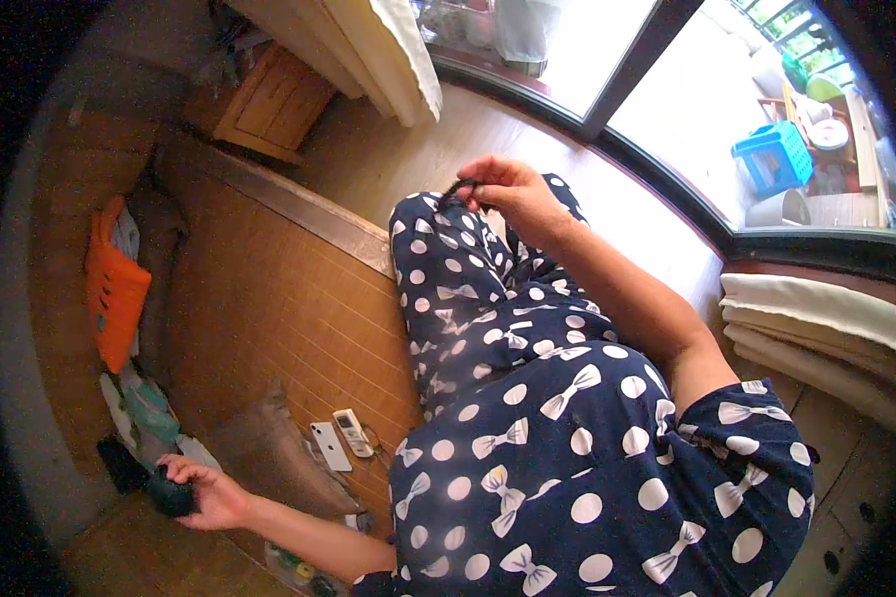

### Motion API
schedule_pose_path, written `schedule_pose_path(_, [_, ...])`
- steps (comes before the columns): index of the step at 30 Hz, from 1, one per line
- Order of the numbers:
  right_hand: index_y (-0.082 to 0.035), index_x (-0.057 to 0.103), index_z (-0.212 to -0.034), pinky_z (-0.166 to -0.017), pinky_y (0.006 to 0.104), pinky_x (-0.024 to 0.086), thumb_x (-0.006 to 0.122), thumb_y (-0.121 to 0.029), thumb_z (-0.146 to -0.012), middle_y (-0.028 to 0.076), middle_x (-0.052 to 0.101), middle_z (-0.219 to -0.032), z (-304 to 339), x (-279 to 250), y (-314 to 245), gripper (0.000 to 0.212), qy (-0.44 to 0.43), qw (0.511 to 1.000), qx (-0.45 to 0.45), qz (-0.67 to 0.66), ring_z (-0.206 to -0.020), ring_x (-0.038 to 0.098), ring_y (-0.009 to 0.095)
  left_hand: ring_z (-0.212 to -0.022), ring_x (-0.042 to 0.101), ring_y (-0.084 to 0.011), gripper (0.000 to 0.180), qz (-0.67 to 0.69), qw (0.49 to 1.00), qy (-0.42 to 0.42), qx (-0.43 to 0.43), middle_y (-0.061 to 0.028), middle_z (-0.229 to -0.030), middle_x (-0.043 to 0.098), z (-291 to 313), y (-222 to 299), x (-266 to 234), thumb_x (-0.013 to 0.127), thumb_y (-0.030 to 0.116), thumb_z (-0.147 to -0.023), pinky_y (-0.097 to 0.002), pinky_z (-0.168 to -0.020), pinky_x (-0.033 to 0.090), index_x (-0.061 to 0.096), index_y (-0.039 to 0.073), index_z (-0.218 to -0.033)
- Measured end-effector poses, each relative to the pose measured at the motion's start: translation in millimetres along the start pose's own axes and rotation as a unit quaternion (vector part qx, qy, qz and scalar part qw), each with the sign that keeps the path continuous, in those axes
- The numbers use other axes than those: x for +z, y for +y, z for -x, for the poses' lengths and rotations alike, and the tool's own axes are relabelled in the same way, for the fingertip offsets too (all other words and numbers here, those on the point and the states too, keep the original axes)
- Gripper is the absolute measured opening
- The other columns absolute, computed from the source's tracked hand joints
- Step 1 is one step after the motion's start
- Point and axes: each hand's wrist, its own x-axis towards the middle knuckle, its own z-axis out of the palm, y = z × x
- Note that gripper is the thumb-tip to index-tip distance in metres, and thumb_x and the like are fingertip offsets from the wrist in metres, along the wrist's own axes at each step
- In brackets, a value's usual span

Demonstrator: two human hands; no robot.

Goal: Repairing or assembling a hair accessory by threading wire through a black bow clip while sitting.

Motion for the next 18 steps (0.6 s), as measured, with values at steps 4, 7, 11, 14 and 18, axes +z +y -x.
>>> schedule_pose_path(4, [-0.003, 0.063, -0.096, -0.091, 0.0297, 0.045, 0.053, 0.011, -0.081, 0.004, 0.062, -0.092, 29, 19, -29, 0.022, -0.128, 0.977, -0.14, 0.092, -0.088, 0.059, 0.014, -0.107, 0.047, -0.0295, 0.078, -0.059, 0.998, 0.005, 0.038, -0.0181, -0.126, 0.037, -2, 32, 7, 0.066, 0.017, -0.073, -0.04, -0.089, 0.046, 0.023, -0.004, -0.135])
schedule_pose_path(7, [-0.002, 0.064, -0.087, -0.093, 0.0342, 0.042, 0.052, 0.015, -0.072, 0.006, 0.061, -0.089, 41, 13, -22, 0.025, -0.204, 0.928, -0.099, 0.296, -0.094, 0.057, 0.018, -0.106, 0.047, -0.0298, 0.078, -0.043, 0.997, 0.02, 0.067, -0.0184, -0.127, 0.036, 0, 36, 7, 0.065, 0.017, -0.073, -0.0401, -0.088, 0.046, 0.022, -0.004, -0.135])
schedule_pose_path(11, [-0.006, 0.066, -0.088, -0.091, 0.0367, 0.044, 0.051, 0.015, -0.066, 0.008, 0.063, -0.094, 31, -17, 20, 0.034, -0.291, 0.784, -0.125, 0.533, -0.101, 0.055, 0.027, -0.106, 0.046, -0.03, 0.078, -0.099, 0.992, 0.058, 0.045, -0.0185, -0.129, 0.036, 11, 27, -8, 0.066, 0.018, -0.075, -0.0396, -0.088, 0.047, 0.023, -0.003, -0.136])
schedule_pose_path(14, [-0.007, 0.066, -0.088, -0.084, 0.0407, 0.046, 0.055, 0.005, -0.064, 0.011, 0.065, -0.089, 28, -29, 41, 0.029, -0.258, 0.724, -0.156, 0.621, -0.094, 0.058, 0.032, -0.106, 0.046, -0.0301, 0.078, -0.148, 0.987, 0.067, 0.023, -0.0187, -0.129, 0.035, 21, 23, -15, 0.068, 0.017, -0.075, -0.0392, -0.089, 0.047, 0.023, -0.002, -0.136])
schedule_pose_path(18, [-0.004, 0.065, -0.089, -0.083, 0.0356, 0.047, 0.057, 0.004, -0.074, 0.012, 0.063, -0.091, 20, -17, 39, 0.018, -0.063, 0.806, -0.151, 0.569, -0.092, 0.059, 0.028, -0.105, 0.046, -0.0307, 0.086, -0.117, 0.99, 0.071, -0.017, -0.0189, -0.132, 0.034, 19, 0, -18, 0.072, 0.014, -0.069, -0.0401, -0.088, 0.046, 0.023, -0.001, -0.138])
